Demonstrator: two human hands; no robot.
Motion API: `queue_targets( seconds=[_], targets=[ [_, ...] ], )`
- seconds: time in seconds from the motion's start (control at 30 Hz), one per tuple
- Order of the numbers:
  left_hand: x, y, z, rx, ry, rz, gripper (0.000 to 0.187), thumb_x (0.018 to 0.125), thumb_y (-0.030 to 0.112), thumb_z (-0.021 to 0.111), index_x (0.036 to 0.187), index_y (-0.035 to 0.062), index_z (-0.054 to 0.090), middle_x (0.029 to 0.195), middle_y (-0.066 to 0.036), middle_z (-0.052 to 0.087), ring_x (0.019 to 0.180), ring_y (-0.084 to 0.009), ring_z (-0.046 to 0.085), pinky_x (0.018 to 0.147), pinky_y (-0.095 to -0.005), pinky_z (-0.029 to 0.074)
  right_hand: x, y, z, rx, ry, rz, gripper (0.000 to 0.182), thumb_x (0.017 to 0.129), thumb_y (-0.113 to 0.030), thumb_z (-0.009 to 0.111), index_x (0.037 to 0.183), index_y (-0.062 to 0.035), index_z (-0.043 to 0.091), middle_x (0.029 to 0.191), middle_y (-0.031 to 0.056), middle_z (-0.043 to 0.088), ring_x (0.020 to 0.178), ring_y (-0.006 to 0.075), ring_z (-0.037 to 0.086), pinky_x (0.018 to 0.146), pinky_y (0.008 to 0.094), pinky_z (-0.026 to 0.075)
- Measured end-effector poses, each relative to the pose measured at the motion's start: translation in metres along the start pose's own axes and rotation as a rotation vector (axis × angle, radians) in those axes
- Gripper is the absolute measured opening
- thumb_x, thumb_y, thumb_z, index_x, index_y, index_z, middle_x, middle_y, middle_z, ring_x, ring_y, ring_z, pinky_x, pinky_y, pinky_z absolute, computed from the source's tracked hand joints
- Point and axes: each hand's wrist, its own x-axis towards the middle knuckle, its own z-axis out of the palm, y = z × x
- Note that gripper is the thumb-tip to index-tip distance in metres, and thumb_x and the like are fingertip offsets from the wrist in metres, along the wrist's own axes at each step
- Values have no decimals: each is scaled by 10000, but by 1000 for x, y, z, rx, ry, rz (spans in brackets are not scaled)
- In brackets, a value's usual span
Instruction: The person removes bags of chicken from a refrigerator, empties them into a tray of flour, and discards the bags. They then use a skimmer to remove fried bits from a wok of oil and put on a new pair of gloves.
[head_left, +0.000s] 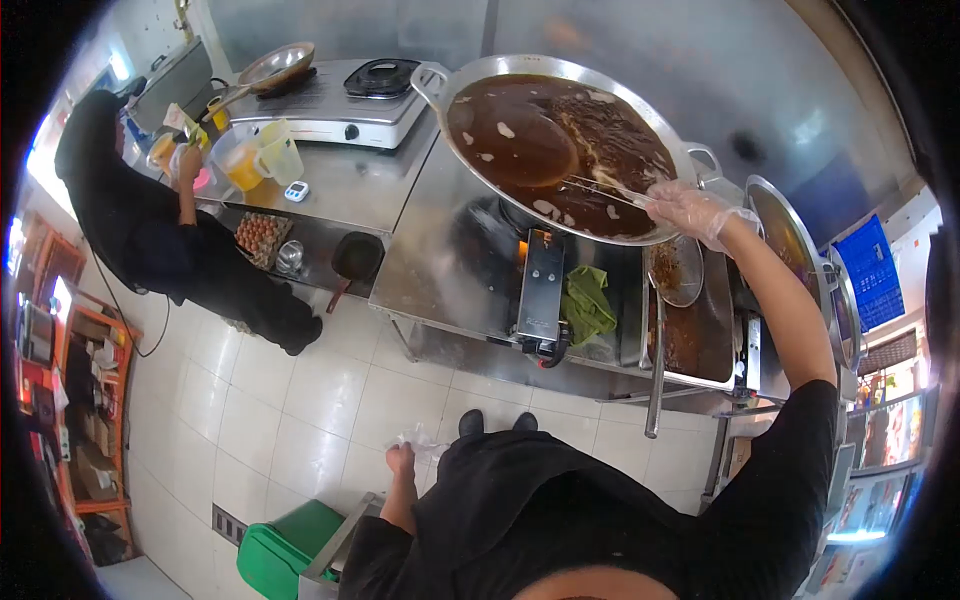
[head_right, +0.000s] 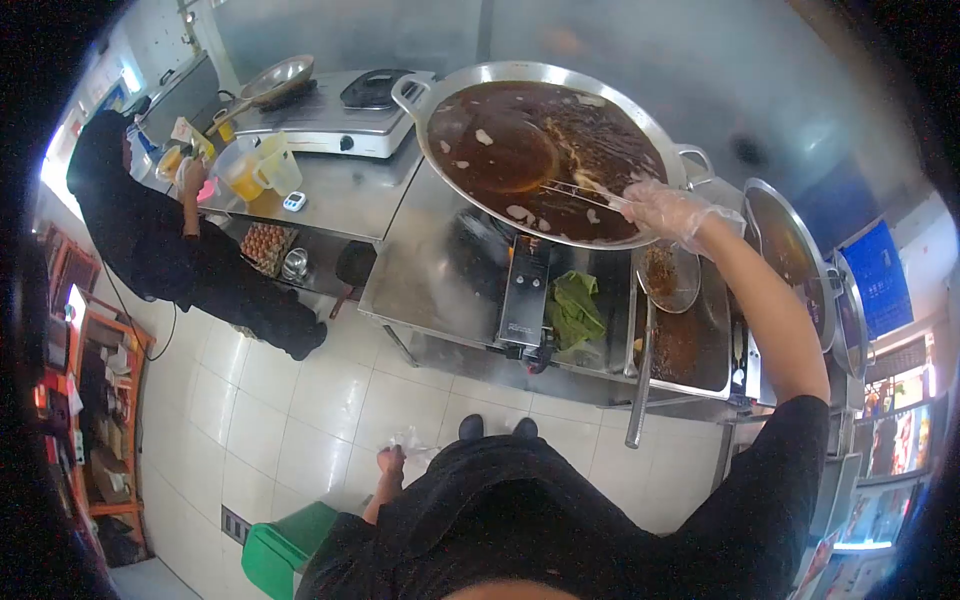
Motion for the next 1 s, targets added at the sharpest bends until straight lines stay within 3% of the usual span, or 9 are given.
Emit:
queue_targets(
  seconds=[0.07,0.1,0.17,0.27,0.53,0.63,0.87,0.9,1.0],
  targets=[
    [3,5,4,-58,-22,3,219,730,152,610,669,-55,573,592,-132,601,509,-205,569,489,-365,445,-1,-5,4,141,28,-33,395,939,-420,486,966,-40,591,900,123,593,887,280,582,801,375,450],
    [4,6,5,-73,-24,27,215,730,151,612,656,-46,565,586,-127,597,504,-203,564,487,-362,441,-4,-10,4,147,28,-27,395,939,-420,486,966,-40,591,900,123,593,887,280,582,801,375,450],
    [14,-3,8,-88,-24,55,213,729,150,613,642,-37,558,579,-122,593,498,-200,559,485,-358,436,-13,-38,-6,443,-147,178,390,930,-453,505,925,-75,601,743,35,524,704,152,518,633,300,427],
    [23,-19,6,5,4,118,222,726,153,609,613,-26,543,557,-107,576,481,-186,538,476,-353,425,-11,-38,-2,478,-104,201,356,911,-450,547,901,-100,605,675,-28,446,617,87,406,536,253,339],
    [-11,-17,-22,113,-35,-65,216,735,149,614,639,-38,564,551,-89,556,477,-164,512,461,-356,412,-21,-40,-4,699,-70,257,289,915,-383,575,839,-104,575,654,-34,421,573,73,376,498,242,299],
    [-7,-22,-18,58,-49,27,233,738,178,571,671,-42,606,579,-128,613,471,-204,591,460,-344,462,-26,-38,-14,643,-101,257,280,926,-366,564,815,-109,562,648,-39,412,566,67,369,497,236,300],
    [18,6,8,113,-124,41,237,746,186,586,732,-51,602,607,-141,615,482,-202,587,455,-342,459,-52,-37,-11,671,43,395,263,929,-357,557,870,-102,587,656,-42,444,582,77,384,507,247,315],
    [19,14,11,90,-148,44,216,752,163,591,717,-51,595,619,-133,614,515,-195,587,491,-342,466,-54,-27,-12,650,67,445,276,927,-346,561,970,-76,598,772,-15,538,701,110,481,586,265,393],
    [24,26,17,167,-179,68,211,758,152,593,703,-51,590,639,-135,622,549,-201,595,535,-348,478,-73,5,1,640,163,505,316,925,-336,562,1041,-43,581,936,17,585,866,152,531,709,290,446]
  ],
)
